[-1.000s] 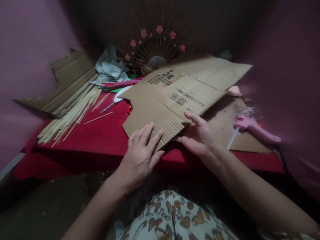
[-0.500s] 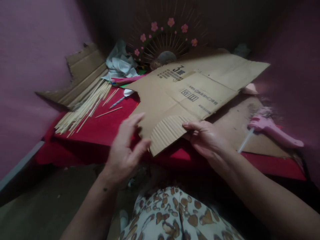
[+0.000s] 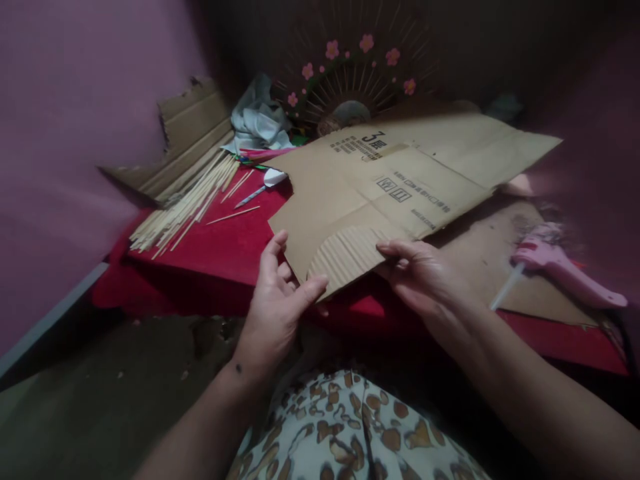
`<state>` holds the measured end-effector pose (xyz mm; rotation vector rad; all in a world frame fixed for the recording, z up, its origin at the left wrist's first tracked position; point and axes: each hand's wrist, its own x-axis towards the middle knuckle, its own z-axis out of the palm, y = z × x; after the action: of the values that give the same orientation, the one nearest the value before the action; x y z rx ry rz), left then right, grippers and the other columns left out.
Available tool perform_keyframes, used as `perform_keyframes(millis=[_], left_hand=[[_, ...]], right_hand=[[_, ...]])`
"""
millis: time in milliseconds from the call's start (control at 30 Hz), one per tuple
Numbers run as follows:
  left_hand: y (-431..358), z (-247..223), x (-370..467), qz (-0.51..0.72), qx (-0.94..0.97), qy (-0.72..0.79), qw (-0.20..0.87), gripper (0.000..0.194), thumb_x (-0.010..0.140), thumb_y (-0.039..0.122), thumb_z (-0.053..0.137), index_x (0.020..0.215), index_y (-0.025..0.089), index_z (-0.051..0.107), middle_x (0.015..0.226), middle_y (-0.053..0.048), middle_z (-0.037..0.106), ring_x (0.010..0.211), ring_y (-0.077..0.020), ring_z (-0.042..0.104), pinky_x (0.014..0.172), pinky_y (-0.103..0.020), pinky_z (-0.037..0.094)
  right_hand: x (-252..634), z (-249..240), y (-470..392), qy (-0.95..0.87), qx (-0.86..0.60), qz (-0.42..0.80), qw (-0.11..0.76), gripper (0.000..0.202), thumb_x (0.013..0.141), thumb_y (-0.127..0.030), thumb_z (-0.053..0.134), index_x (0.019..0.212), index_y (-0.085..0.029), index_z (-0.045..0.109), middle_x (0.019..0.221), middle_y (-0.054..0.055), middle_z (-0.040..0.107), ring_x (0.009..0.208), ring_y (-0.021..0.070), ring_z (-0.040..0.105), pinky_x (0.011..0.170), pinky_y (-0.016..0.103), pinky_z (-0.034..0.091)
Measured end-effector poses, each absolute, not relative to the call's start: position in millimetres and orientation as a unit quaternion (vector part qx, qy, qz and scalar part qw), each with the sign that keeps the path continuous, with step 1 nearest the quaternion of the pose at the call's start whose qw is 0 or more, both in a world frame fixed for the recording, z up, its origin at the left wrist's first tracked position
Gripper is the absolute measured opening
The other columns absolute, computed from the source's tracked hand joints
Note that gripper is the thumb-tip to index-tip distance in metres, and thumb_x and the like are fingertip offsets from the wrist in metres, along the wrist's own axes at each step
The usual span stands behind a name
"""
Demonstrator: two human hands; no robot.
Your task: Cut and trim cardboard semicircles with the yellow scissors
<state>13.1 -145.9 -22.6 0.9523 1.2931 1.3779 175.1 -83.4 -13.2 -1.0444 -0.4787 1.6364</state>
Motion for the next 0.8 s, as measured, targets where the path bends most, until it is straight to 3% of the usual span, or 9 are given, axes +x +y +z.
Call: perform_keyframes(millis=[167, 267, 333, 800], left_hand=[[-141.1, -25.2, 20.8, 0.554, 0.382, 0.549, 0.496, 0.067, 0.070, 0.023, 0.062, 0.131, 0.033, 0.035, 0.129, -0.007, 0.050, 0.076, -0.0175, 0.063, 0.037, -0.022, 0.047], [-141.6, -25.7, 19.2, 0.545, 0.385, 0.530, 0.524, 0.052, 0.072, 0.025, 0.062, 0.121, 0.027, 0.045, 0.102, -0.006, 0.061, 0.059, -0.0121, 0.059, 0.038, -0.022, 0.048], [-142.1, -25.7, 17.9, 0.541, 0.377, 0.512, 0.550, 0.046, 0.072, 0.025, 0.063, 0.116, 0.024, 0.048, 0.087, -0.002, 0.062, 0.051, -0.0092, 0.055, 0.037, -0.022, 0.049], [-141.4, -26.0, 18.6, 0.583, 0.335, 0.466, 0.575, 0.045, 0.067, 0.018, 0.071, 0.109, 0.020, 0.054, 0.086, -0.002, 0.064, 0.052, -0.0108, 0.061, 0.037, -0.020, 0.052]], right_hand=[[174.6, -10.6, -84.8, -0.217, -0.433, 0.685, 0.545, 0.019, 0.060, 0.002, 0.063, 0.057, -0.016, 0.057, 0.066, 0.002, 0.061, 0.067, 0.0145, 0.058, 0.074, 0.034, 0.056], [174.9, -11.1, -85.3, -0.213, -0.431, 0.687, 0.545, 0.017, 0.061, 0.001, 0.063, 0.060, -0.016, 0.059, 0.066, 0.002, 0.061, 0.067, 0.0139, 0.058, 0.072, 0.031, 0.056], [175.5, -12.8, -85.1, -0.210, -0.433, 0.687, 0.544, 0.016, 0.060, 0.001, 0.063, 0.060, -0.015, 0.060, 0.066, 0.002, 0.062, 0.066, 0.0135, 0.057, 0.067, 0.029, 0.056], [175.9, -15.0, -83.8, -0.174, -0.418, 0.713, 0.536, 0.018, 0.058, 0.002, 0.061, 0.057, -0.015, 0.059, 0.066, 0.001, 0.063, 0.064, 0.0120, 0.057, 0.065, 0.026, 0.056]])
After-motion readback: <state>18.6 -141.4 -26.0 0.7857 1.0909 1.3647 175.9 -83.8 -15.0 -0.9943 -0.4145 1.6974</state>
